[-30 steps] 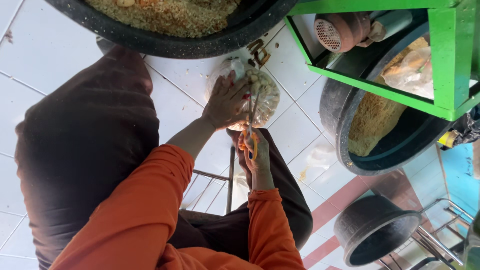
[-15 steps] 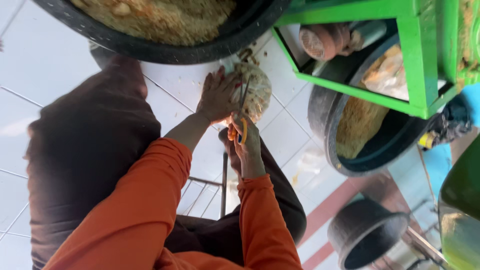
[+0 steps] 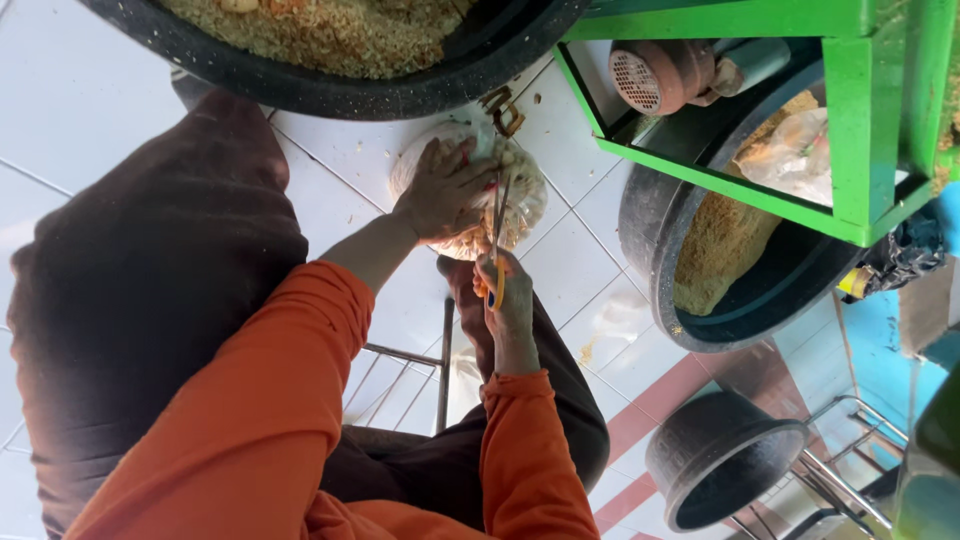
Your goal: The person sits on the floor operating a green electric grinder. They scoop ground material from a large basin into the machine hopper with a scoop, run peanuts through the grinder, collect the ground output in basins, then use scissors to cut open a plastic bag of peanuts and tie filled bags closed.
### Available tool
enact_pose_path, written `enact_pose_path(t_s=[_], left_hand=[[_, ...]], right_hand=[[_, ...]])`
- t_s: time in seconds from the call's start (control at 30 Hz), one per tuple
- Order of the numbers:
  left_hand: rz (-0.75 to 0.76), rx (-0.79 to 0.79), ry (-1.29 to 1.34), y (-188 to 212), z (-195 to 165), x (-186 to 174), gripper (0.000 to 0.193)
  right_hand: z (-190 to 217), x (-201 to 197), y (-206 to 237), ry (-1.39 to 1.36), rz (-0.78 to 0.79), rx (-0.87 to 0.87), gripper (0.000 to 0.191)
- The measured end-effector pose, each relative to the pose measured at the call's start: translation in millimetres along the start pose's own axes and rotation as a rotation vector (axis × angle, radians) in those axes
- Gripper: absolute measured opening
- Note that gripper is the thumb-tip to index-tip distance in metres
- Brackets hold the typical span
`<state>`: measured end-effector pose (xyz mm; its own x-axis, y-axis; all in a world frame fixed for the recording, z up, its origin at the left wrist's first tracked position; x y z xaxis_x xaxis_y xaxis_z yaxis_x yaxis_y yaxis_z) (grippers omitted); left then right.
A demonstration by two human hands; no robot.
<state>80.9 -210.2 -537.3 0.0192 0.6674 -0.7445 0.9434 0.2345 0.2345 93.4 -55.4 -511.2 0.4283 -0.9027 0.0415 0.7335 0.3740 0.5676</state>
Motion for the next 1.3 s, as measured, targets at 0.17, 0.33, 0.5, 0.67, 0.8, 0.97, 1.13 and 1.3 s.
enact_pose_path(t_s=[0.17, 0.33, 0.5, 0.67, 0.8, 0.97, 1.13, 1.3], left_hand=[[-0.031, -0.060, 0.063, -8.2, 5.4, -11.4, 0.068], [-0.044, -0.089, 0.125, -15.3, 5.0, -25.0, 0.070], [-0.053, -0.090, 0.040, -20.6, 1.1, -32.4, 0.071], [-0.008, -0.068, 0.086, -13.5, -6.3, -43.1, 0.067], [0.001, -0.069, 0.141, -5.5, -7.4, -56.8, 0.068], [-0.058, -0.034, 0.098, 0.1, -12.9, -68.8, 0.071], [-0.078, -0.047, 0.085, -1.4, -12.0, -69.3, 0.073], [-0.053, -0.050, 0.045, -4.9, -11.4, -63.7, 0.065]], right_hand=[[0.2, 37.7, -13.4, -0.175, 0.009, 0.042, 0.040], [16.8, 58.9, -21.8, -0.502, 0.108, 0.072, 0.034], [40.7, 20.9, -40.9, -0.059, 0.089, 0.077, 0.040], [86.3, 8.1, -48.0, 1.042, 0.040, -0.370, 0.043], [8.9, 24.4, -24.1, -0.277, -0.020, 0.292, 0.045], [50.3, 12.5, -28.0, 0.469, -0.001, -0.103, 0.052], [64.6, 23.7, -45.0, 0.783, 0.052, -0.254, 0.044], [26.0, 29.4, -40.4, -0.027, 0.040, 0.049, 0.037]])
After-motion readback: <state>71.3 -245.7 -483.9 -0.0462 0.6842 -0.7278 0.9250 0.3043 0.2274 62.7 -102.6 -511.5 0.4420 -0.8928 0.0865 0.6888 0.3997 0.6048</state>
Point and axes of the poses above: each hand's wrist, its own y-axis away from the middle knuckle, its own x-axis out of the palm, z = x × y, the point moved 10 cm from there along -y, towards the middle knuckle, and after that the axes turned 13 degrees about -x, right-handed, at the moved point
